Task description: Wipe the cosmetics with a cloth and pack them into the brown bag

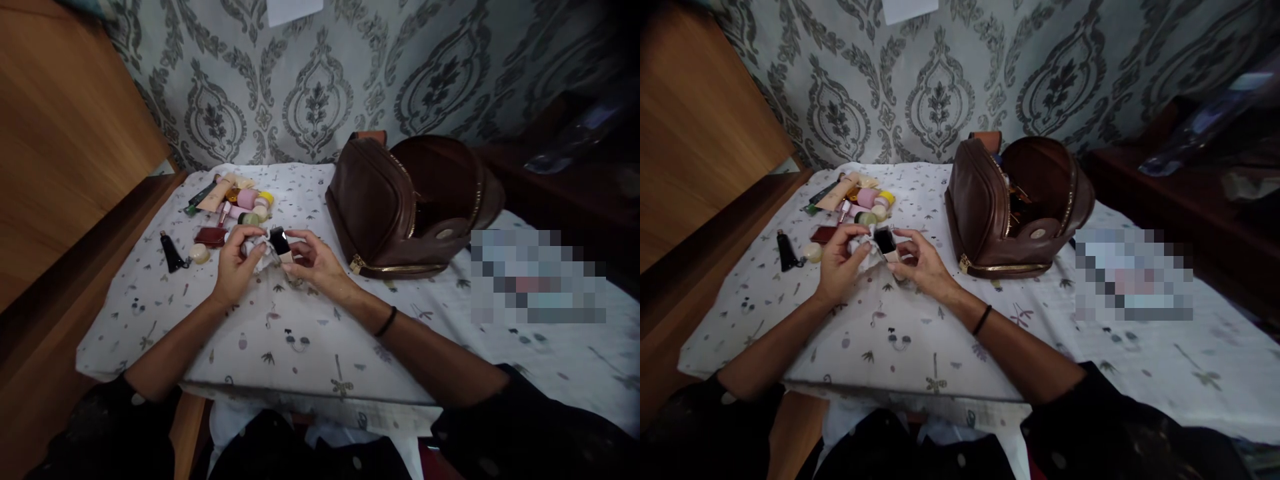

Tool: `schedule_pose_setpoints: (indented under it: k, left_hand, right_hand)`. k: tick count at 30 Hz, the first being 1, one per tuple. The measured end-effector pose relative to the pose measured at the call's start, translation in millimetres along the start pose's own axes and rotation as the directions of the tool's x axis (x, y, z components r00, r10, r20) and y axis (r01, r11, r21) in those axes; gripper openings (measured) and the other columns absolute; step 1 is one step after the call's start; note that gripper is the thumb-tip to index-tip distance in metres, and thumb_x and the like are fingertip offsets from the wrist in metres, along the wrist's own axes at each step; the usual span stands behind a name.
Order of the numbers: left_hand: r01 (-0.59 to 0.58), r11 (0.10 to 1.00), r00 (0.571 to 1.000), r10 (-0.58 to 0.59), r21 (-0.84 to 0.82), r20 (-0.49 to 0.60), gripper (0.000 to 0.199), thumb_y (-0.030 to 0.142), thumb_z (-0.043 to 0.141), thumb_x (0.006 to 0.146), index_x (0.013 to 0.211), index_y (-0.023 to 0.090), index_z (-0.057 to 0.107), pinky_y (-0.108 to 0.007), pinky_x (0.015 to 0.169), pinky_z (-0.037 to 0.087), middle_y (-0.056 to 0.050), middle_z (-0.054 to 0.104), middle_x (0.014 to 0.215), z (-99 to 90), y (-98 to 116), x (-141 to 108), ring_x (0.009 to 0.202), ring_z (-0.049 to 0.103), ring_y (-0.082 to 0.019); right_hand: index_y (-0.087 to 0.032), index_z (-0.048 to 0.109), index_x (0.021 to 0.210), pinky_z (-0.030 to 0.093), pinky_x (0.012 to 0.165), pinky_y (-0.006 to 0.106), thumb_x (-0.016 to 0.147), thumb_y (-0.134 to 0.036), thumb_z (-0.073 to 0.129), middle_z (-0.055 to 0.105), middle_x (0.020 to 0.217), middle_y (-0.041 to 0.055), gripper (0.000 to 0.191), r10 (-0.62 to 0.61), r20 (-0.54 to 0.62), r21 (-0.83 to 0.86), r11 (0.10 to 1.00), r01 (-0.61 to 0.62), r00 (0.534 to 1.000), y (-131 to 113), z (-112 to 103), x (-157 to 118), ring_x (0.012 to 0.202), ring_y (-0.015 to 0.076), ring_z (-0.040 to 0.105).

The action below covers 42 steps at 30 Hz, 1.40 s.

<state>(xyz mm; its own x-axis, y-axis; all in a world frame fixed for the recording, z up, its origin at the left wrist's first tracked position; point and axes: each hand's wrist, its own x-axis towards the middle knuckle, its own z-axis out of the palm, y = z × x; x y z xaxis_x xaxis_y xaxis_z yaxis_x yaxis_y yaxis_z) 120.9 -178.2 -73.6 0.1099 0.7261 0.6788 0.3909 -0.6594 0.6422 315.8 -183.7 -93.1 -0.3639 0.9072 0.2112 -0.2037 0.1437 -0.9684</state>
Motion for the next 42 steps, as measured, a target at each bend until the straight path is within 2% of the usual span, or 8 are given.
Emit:
schedule_pose_setpoints:
  k: [3,7,12,19,24,29,37,42]
  left_hand:
    - [0.017,1.0,0.999,-0.017,-0.023,-0.035,0.018,0.034,0.063,0.091,0.103,0.02,0.063,-0.034,0.092,0.049,-0.005,0.065,0.101,-1.3,-1.3,0.6,0.098,0.062,-0.021]
    - [0.004,1.0,1.0,-0.004,-0.026,-0.003,0.018,0.033,0.064,0.091,0.104,0.02,0.063,-0.034,0.092,0.049,-0.005,0.065,0.101,-0.6,-2.6,-0.1,0.099,0.062,-0.02]
    - [-0.003,1.0,0.999,0.003,-0.011,0.043,0.021,0.03,0.065,0.089,0.107,0.021,0.061,-0.033,0.089,0.049,-0.005,0.065,0.102,2.1,-6.9,-2.7,0.098,0.062,-0.02]
    - [-0.025,0.999,0.976,0.017,0.035,0.219,0.028,0.022,0.06,0.087,0.115,0.019,0.057,-0.033,0.092,0.048,-0.006,0.062,0.109,4.9,-5.7,-8.2,0.104,0.059,-0.021]
    - [-0.029,0.991,0.918,-0.026,0.131,0.396,0.022,0.022,0.053,0.091,0.113,0.018,0.058,-0.036,0.093,0.047,-0.007,0.065,0.11,2.9,-3.5,-5.9,0.104,0.058,-0.023]
    - [-0.111,0.971,0.834,-0.024,0.211,0.551,0.017,0.023,0.048,0.095,0.101,0.017,0.062,-0.037,0.089,0.047,-0.009,0.067,0.1,0.2,-7.5,-2.5,0.098,0.059,-0.024]
    - [-0.093,0.982,0.881,0.004,0.166,0.473,0.018,0.02,0.05,0.094,0.099,0.017,0.066,-0.031,0.083,0.049,-0.006,0.069,0.095,1.2,-3.1,-4.2,0.091,0.064,-0.02]
    - [-0.011,0.991,0.963,-0.025,0.133,0.267,0.018,0.023,0.055,0.092,0.105,0.017,0.065,-0.03,0.083,0.05,-0.004,0.07,0.098,1.8,-4.1,-4.6,0.09,0.064,-0.019]
  right_hand:
    - [-0.024,0.058,0.124,0.053,0.076,0.029,0.074,-0.039,0.081,0.07,0.109,0.0058,0.057,0.025,0.093,0.035,0.999,-0.028,0.995,-4.4,-3.5,-0.2,0.092,0.0176,0.065]
    - [-0.024,0.061,0.124,0.053,0.079,0.029,0.075,-0.04,0.081,0.072,0.109,0.0052,0.056,0.04,0.113,0.069,0.996,-0.048,0.993,-3.4,-7.5,2.4,0.093,0.017,0.067]
    - [-0.025,0.063,0.121,0.052,0.079,0.028,0.074,-0.041,0.083,0.073,0.103,0.0027,0.054,0.048,0.072,0.129,0.99,-0.057,0.996,3.6,-9.2,5.8,0.089,0.0152,0.067]
    - [-0.024,0.066,0.114,0.051,0.071,0.026,0.068,-0.046,0.087,0.07,0.091,0.0,0.055,0.083,-0.034,0.168,0.983,-0.076,0.996,6.7,-10.2,7.2,0.079,0.0136,0.064]
    - [-0.022,0.068,0.099,0.047,0.066,0.024,0.065,-0.054,0.086,0.065,0.084,-0.0021,0.05,0.072,-0.159,0.167,0.985,-0.045,0.985,5.1,-11.9,9.9,0.073,0.0117,0.058]
    - [-0.02,0.067,0.09,0.044,0.066,0.025,0.071,-0.053,0.081,0.065,0.085,-0.0003,0.041,-0.004,-0.214,0.036,0.999,0.012,0.977,-2.1,-17.5,11.7,0.077,0.0127,0.057]
    - [-0.02,0.062,0.111,0.041,0.058,0.024,0.069,-0.045,0.085,0.062,0.08,-0.0031,0.054,-0.011,-0.136,0.011,1.0,0.012,0.991,-1.2,-15.1,9.5,0.068,0.0107,0.055]
    - [-0.023,0.061,0.115,0.046,0.06,0.024,0.067,-0.041,0.087,0.066,0.087,-0.0014,0.058,0.023,-0.099,0.17,0.985,-0.006,0.995,3.2,-16.2,9.8,0.071,0.0118,0.059]
